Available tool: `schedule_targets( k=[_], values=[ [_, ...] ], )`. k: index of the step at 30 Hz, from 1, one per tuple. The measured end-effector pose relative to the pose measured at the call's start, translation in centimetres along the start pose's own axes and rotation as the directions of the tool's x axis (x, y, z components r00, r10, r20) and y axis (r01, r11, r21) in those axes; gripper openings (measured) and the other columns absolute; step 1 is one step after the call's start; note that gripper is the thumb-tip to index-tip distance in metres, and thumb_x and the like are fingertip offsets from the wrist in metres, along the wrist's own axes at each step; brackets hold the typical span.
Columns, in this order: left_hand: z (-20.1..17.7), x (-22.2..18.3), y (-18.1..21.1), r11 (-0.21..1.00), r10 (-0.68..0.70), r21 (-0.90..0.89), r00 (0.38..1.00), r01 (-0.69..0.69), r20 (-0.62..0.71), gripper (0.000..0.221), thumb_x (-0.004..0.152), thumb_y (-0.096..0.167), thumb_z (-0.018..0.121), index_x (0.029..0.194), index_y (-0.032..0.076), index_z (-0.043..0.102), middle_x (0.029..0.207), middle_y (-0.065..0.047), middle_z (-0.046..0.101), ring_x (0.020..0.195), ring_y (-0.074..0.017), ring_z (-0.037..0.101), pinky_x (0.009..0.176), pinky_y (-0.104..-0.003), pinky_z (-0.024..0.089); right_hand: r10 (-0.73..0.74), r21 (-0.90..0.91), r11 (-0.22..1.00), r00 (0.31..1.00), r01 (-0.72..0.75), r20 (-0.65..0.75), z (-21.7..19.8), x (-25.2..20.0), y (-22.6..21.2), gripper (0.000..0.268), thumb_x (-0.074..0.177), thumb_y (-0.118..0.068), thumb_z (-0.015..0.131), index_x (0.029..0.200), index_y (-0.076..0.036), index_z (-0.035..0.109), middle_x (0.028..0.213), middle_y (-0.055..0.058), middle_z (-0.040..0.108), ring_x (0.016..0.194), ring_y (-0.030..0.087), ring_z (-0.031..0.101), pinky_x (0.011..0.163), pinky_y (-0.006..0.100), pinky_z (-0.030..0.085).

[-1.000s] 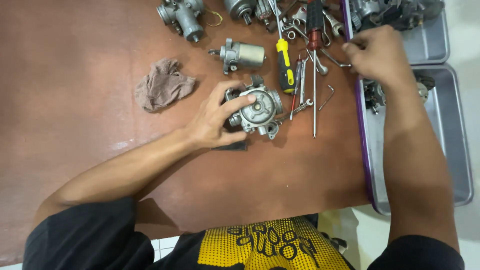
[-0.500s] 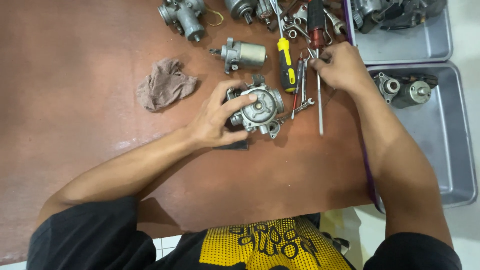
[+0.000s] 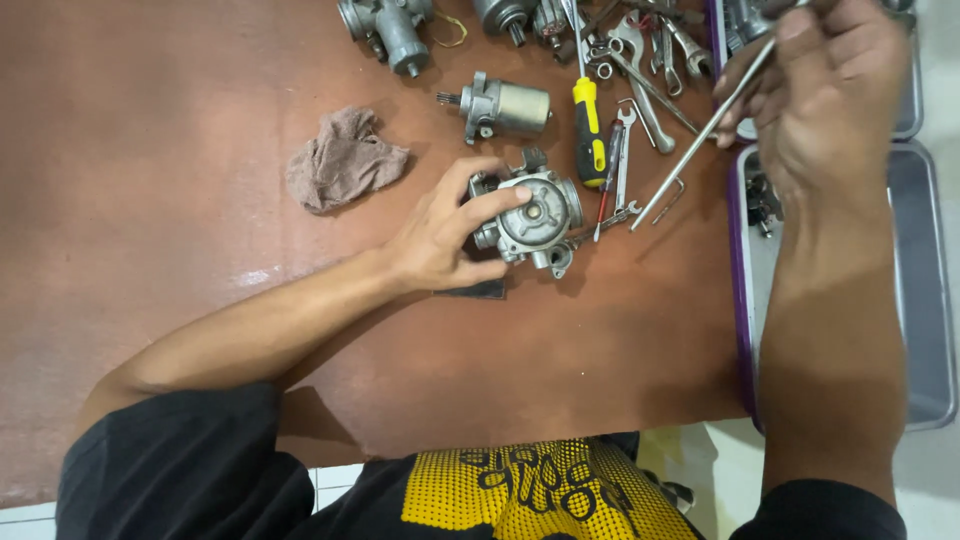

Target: The person assembles a carburetor by hand, placing a gasket and using a screwdriver to tighten screws. They then attach a circular metal cover and secure it with additional screws.

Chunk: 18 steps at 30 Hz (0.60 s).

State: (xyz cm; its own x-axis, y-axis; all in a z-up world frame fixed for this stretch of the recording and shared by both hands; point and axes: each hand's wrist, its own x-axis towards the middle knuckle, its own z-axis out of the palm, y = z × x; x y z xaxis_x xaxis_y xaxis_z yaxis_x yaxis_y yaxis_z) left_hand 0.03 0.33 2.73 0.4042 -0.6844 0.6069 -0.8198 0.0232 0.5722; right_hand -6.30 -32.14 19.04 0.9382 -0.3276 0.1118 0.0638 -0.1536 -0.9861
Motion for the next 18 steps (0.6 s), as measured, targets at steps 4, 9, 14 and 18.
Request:
schedule_targets(
  k=[4,9,14,18],
  values=[
    [-0.1,0.0,0.1,1.0,0.008,-0.011,1.0,-0.009,-0.005,0.081,0.08,0.031,0.086,0.149,0.017,0.047,0.147,-0.023,0.041,0.129,-0.0432,0.055,0.106,-0.053,0.053,-0.223,-0.226,0.946,0.972,0.234,0.074,0.1,-0.7,-1.2,0.005,0.131,0.002,0.045,0.133,0.003,0.05,0.097,0.014,0.06,0.067,0.017,0.056,0.059,0.026,0.051],
    [-0.1,0.1,0.2,1.0,0.012,-0.009,1.0,-0.012,-0.005,0.081,0.079,0.031,0.086,0.149,0.017,0.048,0.148,-0.023,0.041,0.13,-0.0434,0.055,0.105,-0.053,0.053,-0.387,-0.518,0.719,0.886,0.464,0.256,-1.5,1.4,2.6,0.016,0.115,0.028,0.053,0.128,0.02,0.058,0.102,0.022,0.061,0.074,0.024,0.057,0.065,0.033,0.047],
    [-0.3,0.4,0.5,0.999,0.008,-0.032,1.0,-0.008,-0.001,0.075,0.085,0.036,0.083,0.149,0.015,0.048,0.147,-0.023,0.041,0.128,-0.0424,0.054,0.105,-0.052,0.052,-0.146,-0.793,0.555,0.968,0.253,0.206,0.4,1.8,7.0,0.015,0.103,0.003,0.064,0.114,0.012,0.068,0.078,0.018,0.067,0.054,0.026,0.057,0.051,0.038,0.046],
    [0.2,0.2,0.0,0.999,0.004,-0.037,1.0,-0.004,0.017,0.079,0.082,0.034,0.085,0.149,0.017,0.048,0.148,-0.023,0.042,0.129,-0.0421,0.054,0.107,-0.052,0.051,-0.034,-0.845,0.51,0.986,0.158,0.163,2.0,1.8,7.9,0.014,0.099,0.003,0.06,0.106,0.012,0.069,0.077,0.024,0.069,0.054,0.033,0.063,0.055,0.044,0.052]
  ],
)
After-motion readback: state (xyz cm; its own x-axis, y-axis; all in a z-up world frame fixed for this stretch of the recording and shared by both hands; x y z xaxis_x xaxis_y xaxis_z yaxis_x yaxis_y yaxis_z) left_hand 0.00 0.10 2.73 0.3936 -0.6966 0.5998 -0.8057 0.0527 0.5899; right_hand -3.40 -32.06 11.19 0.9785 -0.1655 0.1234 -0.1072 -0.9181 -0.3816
